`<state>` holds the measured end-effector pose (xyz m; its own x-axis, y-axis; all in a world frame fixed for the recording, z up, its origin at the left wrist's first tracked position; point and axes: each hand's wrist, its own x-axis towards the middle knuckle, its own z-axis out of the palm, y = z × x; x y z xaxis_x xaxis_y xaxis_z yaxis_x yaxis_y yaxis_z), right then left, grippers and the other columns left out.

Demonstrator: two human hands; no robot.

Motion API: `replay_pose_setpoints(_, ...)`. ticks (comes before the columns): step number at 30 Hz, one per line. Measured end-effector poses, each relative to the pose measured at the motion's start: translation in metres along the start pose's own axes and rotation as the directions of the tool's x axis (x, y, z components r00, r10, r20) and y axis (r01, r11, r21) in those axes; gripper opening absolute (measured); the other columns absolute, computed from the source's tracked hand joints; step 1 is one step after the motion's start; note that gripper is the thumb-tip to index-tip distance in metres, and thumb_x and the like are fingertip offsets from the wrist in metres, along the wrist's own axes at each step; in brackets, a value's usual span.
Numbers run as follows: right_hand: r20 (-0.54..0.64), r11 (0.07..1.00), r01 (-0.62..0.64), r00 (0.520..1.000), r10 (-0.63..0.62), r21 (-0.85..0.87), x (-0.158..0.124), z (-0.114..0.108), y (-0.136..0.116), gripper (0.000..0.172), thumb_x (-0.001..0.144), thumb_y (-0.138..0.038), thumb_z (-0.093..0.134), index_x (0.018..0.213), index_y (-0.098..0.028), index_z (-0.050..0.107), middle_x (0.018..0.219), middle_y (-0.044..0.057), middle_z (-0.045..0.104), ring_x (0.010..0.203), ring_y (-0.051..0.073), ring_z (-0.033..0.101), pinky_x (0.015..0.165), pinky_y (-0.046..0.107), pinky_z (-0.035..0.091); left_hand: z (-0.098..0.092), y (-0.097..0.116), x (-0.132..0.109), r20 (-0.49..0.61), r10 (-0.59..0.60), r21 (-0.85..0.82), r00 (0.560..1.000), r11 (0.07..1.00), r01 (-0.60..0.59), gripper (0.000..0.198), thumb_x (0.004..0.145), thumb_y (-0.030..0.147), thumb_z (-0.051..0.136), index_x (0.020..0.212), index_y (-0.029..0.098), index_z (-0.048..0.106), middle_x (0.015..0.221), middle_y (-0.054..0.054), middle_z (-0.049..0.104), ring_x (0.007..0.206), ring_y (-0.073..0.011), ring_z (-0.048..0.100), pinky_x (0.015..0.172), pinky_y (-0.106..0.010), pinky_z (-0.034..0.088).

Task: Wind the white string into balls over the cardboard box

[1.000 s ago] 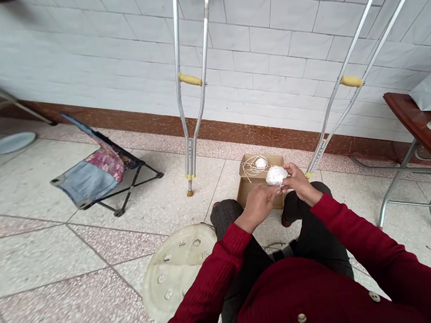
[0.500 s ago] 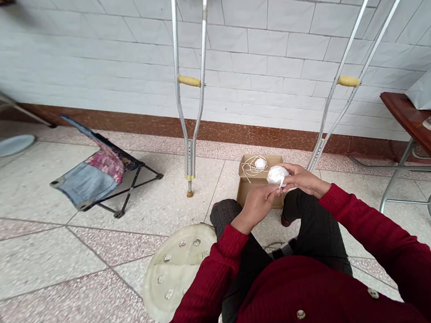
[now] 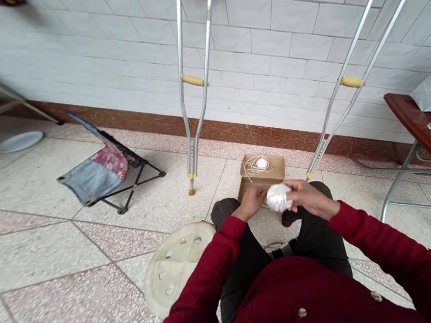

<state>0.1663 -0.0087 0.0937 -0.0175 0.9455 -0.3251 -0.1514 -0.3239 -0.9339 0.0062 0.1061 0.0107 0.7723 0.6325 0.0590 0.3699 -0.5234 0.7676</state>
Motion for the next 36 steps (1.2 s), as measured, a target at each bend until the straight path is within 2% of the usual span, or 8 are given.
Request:
replay_pose_setpoints(3, -0.003, 0.988, -0.128, 0.992, 0.128, -0.089, -0.001, -0.001, 0.034, 0.026, 0.061, -0.018, 0.071, 0.085, -0.013, 0.061, 0.06, -0.001, 0.063, 0.04, 0.008, 0.053, 0.034, 0.017, 0.04, -0.023, 0.01, 0.021, 0.003, 0.147, 0.23, 0.989, 0.962, -0.144, 0.027, 0.091, 0.024, 0.049, 0.076, 0.016, 0.068, 0.074, -0.004, 0.068, 0.072, -0.0159, 0.06, 0.074, -0.025, 0.042)
replay_pose_setpoints(6, -0.178, 0.979, -0.187, 0.969, 0.17, -0.082, 0.025, -0.014, 0.056, 0.025, 0.06, -0.018, 0.071, 0.078, -0.015, 0.054, 0.053, -0.003, 0.06, 0.036, 0.009, 0.051, 0.031, 0.017, 0.039, -0.034, 0.035, 0.03, 0.069, 0.294, 0.438, 0.953, 0.85, -0.294, 0.027, 0.09, 0.019, 0.048, 0.071, 0.015, 0.067, 0.073, -0.006, 0.068, 0.071, -0.017, 0.06, 0.09, -0.033, 0.039)
replay_pose_setpoints(9, -0.355, 0.998, -0.057, 0.934, 0.05, -0.008, 0.056, -0.028, 0.051, 0.028, 0.06, -0.016, 0.072, 0.076, -0.018, 0.049, 0.052, -0.004, 0.058, 0.036, 0.01, 0.051, 0.031, 0.018, 0.04, -0.029, 0.054, 0.023, 0.075, 0.295, 0.499, 0.952, 0.816, -0.292, 0.027, 0.089, 0.02, 0.048, 0.071, 0.014, 0.066, 0.072, -0.008, 0.067, 0.071, -0.0188, 0.06, 0.089, -0.035, 0.039)
replay_pose_setpoints(13, -0.479, 0.976, 0.156, 0.876, -0.066, 0.151, 0.078, -0.036, 0.014, 0.027, 0.063, -0.016, 0.071, 0.077, -0.018, 0.049, 0.062, -0.002, 0.062, 0.044, 0.01, 0.056, 0.039, 0.02, 0.048, -0.011, 0.051, 0.0, 0.047, 0.143, 0.296, 0.989, 0.943, -0.15, 0.03, 0.092, 0.025, 0.046, 0.07, 0.016, 0.065, 0.068, -0.004, 0.066, 0.068, -0.0164, 0.059, 0.069, -0.026, 0.04)
replay_pose_setpoints(19, -0.207, 0.945, 0.183, 0.97, -0.129, 0.27, 0.047, -0.026, -0.026, 0.025, 0.069, -0.025, 0.071, 0.087, -0.017, 0.057, 0.066, 0.0, 0.064, 0.048, 0.009, 0.057, 0.039, 0.017, 0.044, -0.002, 0.023, -0.01, 0.032, 0.036, 0.012, 0.999, 0.999, -0.036, 0.033, 0.093, 0.027, 0.043, 0.075, 0.015, 0.068, 0.069, -0.001, 0.067, 0.062, -0.0127, 0.058, 0.06, -0.021, 0.039)
replay_pose_setpoints(25, 0.067, 0.989, -0.139, 0.988, 0.142, -0.047, 0.012, -0.013, 0.01, 0.027, 0.062, -0.021, 0.072, 0.083, -0.016, 0.056, 0.056, -0.002, 0.062, 0.037, 0.009, 0.052, 0.032, 0.015, 0.038, -0.033, 0.015, 0.025, -0.019, 0.155, 0.236, 0.988, 0.961, -0.146, 0.023, 0.09, 0.023, 0.05, 0.081, 0.017, 0.07, 0.082, -0.004, 0.07, 0.078, -0.0166, 0.062, 0.076, -0.026, 0.043)
replay_pose_setpoints(30, -0.199, 0.958, -0.203, 0.966, 0.162, -0.201, 0.051, -0.026, 0.037, 0.023, 0.06, -0.013, 0.072, 0.071, -0.017, 0.051, 0.042, -0.004, 0.056, 0.031, 0.01, 0.048, 0.028, 0.017, 0.035, -0.044, 0.041, 0.037, 0.092, 0.313, 0.492, 0.945, 0.811, -0.316, 0.028, 0.09, 0.019, 0.047, 0.073, 0.013, 0.067, 0.075, -0.008, 0.067, 0.076, -0.0185, 0.059, 0.095, -0.036, 0.037)
replay_pose_setpoints(36, -0.411, 0.998, 0.043, 0.911, -0.019, 0.051, 0.09, -0.043, 0.001, 0.017, 0.069, -0.019, 0.069, 0.073, -0.016, 0.052, 0.05, -0.001, 0.059, 0.038, 0.009, 0.052, 0.036, 0.018, 0.044, -0.029, 0.047, 0.011, -0.019, 0.107, 0.27, 0.994, 0.958, -0.098, 0.032, 0.092, 0.027, 0.044, 0.073, 0.016, 0.067, 0.073, -0.004, 0.068, 0.07, -0.0164, 0.06, 0.068, -0.025, 0.042)
